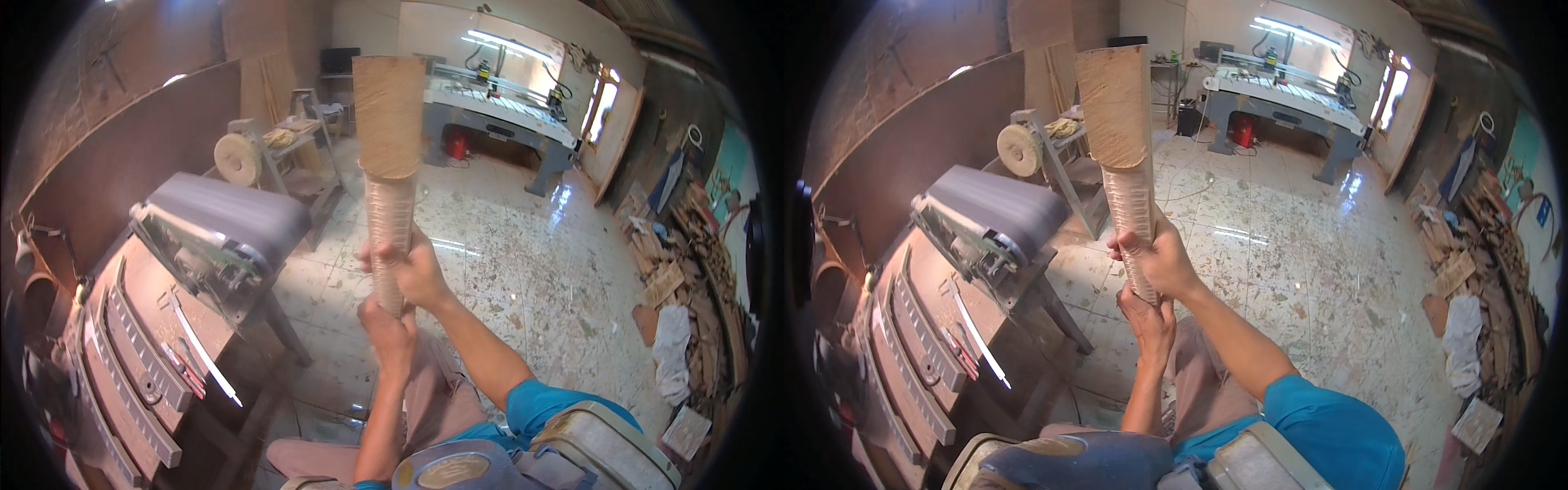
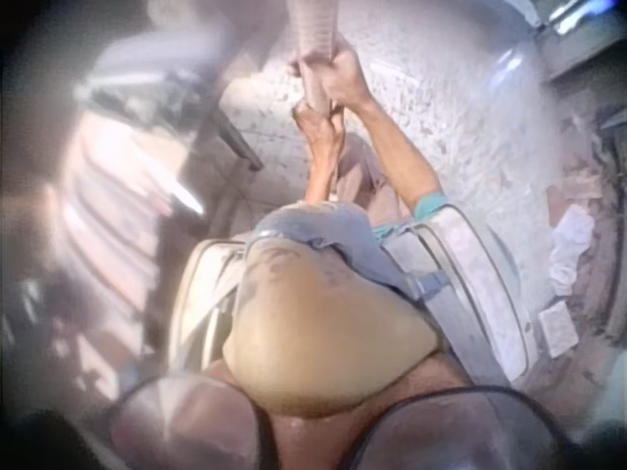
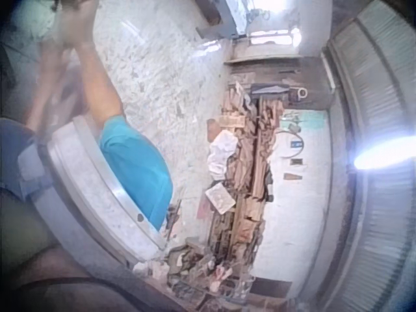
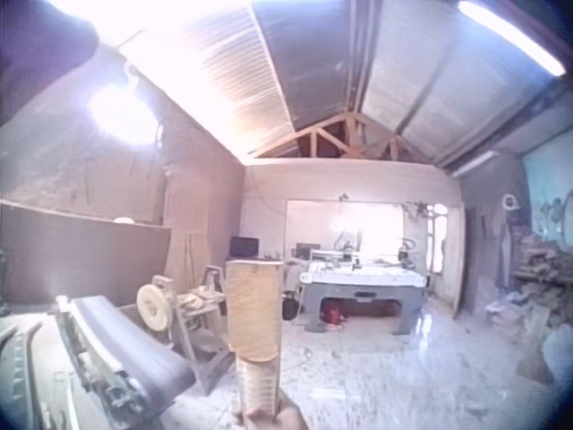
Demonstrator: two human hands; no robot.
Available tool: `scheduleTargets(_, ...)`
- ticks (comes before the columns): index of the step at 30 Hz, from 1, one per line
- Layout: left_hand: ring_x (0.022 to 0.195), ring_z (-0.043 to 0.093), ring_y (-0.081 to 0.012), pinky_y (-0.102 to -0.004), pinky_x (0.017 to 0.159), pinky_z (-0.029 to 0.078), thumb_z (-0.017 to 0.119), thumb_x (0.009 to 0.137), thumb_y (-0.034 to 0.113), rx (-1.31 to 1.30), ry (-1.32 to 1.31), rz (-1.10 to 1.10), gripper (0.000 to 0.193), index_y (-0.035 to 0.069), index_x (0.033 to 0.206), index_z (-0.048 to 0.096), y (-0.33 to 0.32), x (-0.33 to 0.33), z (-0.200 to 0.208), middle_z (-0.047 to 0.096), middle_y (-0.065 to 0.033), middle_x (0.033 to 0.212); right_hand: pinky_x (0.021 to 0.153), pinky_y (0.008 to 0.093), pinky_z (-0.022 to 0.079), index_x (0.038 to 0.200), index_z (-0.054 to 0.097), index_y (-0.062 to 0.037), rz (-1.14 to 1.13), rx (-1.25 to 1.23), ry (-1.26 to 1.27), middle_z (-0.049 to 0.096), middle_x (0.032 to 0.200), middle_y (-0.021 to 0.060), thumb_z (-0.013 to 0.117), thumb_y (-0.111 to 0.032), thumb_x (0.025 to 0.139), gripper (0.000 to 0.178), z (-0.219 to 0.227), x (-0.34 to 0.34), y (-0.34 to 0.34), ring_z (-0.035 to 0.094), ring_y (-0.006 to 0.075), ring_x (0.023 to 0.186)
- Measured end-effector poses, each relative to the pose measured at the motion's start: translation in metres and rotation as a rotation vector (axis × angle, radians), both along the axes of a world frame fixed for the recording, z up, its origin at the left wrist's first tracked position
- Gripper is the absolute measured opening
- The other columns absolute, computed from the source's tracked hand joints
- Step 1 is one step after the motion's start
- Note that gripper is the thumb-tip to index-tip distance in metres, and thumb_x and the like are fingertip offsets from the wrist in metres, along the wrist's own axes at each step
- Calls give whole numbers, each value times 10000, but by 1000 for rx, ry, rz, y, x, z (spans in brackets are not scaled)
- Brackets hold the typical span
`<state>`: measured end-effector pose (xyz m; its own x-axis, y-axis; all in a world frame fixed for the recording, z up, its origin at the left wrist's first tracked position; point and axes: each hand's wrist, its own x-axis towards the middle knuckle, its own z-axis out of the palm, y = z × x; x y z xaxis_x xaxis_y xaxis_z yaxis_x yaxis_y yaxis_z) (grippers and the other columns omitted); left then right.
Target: The person shapes a wooden guitar neck by pressing it against a running belt sander, turning the wood to reach different sides and checking the dimensions with a caliper.
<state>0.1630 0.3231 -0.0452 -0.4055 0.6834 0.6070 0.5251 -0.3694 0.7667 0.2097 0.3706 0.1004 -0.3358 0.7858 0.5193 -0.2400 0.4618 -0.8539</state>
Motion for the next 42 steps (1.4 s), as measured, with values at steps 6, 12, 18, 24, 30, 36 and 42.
scheduleTargets(6, 1161, 486, -381, -484, 1021, 400, 753, 932, 330, -4, 184, -148, 684, -8, 1421, 417, -8, 5, 24, 475, -227, 1267, 546, 361, 591, 855, 613, -19, 106, -132, 162, 664, 673, 123, 693, -715, 863, 700, 14, 59, 44, 690, 225, 575)
scheduleTargets(12, 1079, 550, -331, -447, 969, 462, 671, 1003, 309, 8, 133, -99, 509, -15, 1363, 514, -11, -9, 25, 531, -212, 1240, 510, 358, 572, 839, 605, -26, 170, -135, 165, 670, 664, 128, 654, -750, 870, 726, 19, 82, 60, 692, 233, 571)
scheduleTargets(18, 1049, 582, -315, -428, 945, 485, 626, 1032, 253, -18, 110, -94, 403, 3, 1339, 547, -21, -21, 40, 554, -200, 1232, 531, 353, 576, 788, 655, -4, 286, -150, 210, 675, 668, 128, 632, -711, 915, 719, 30, 87, 63, 690, 224, 555)
scheduleTargets(24, 1072, 583, -360, -433, 955, 477, 628, 1007, 159, -11, 54, -163, 307, -5, 1265, 598, -30, -22, 67, 570, -224, 1203, 528, 354, 583, 870, 608, -37, 483, -128, 201, 670, 673, 135, 546, -752, 934, 720, 36, 94, 74, 694, 232, 549)
scheduleTargets(30, 1009, 614, -337, -427, 938, 484, 635, 999, 148, -15, 44, -201, 296, -12, 1247, 613, -35, -16, 83, 611, -199, 1135, 492, 313, 565, 856, 500, -97, 624, -49, 88, 640, 638, 100, 393, -824, 919, 737, 46, 108, 80, 667, 207, 512)
scheduleTargets(36, 1046, 688, -261, -386, 907, 535, 616, 1041, 207, 47, 69, -252, 324, -42, 1248, 619, -34, -15, 95, 690, -195, 1181, 447, 294, 550, 797, 479, -101, 651, -14, 11, 603, 565, 83, 411, -850, 898, 759, 38, 123, 75, 622, 180, 447)
scheduleTargets(42, 1158, 676, -303, -387, 1003, 502, 655, 994, 123, 133, -106, -412, 371, -41, 1323, 608, -41, -16, 149, 686, -211, 1257, 407, 305, 536, 788, 484, -95, 769, -128, -44, 588, 535, 77, 613, -822, 823, 739, 19, 140, 63, 600, 177, 411)
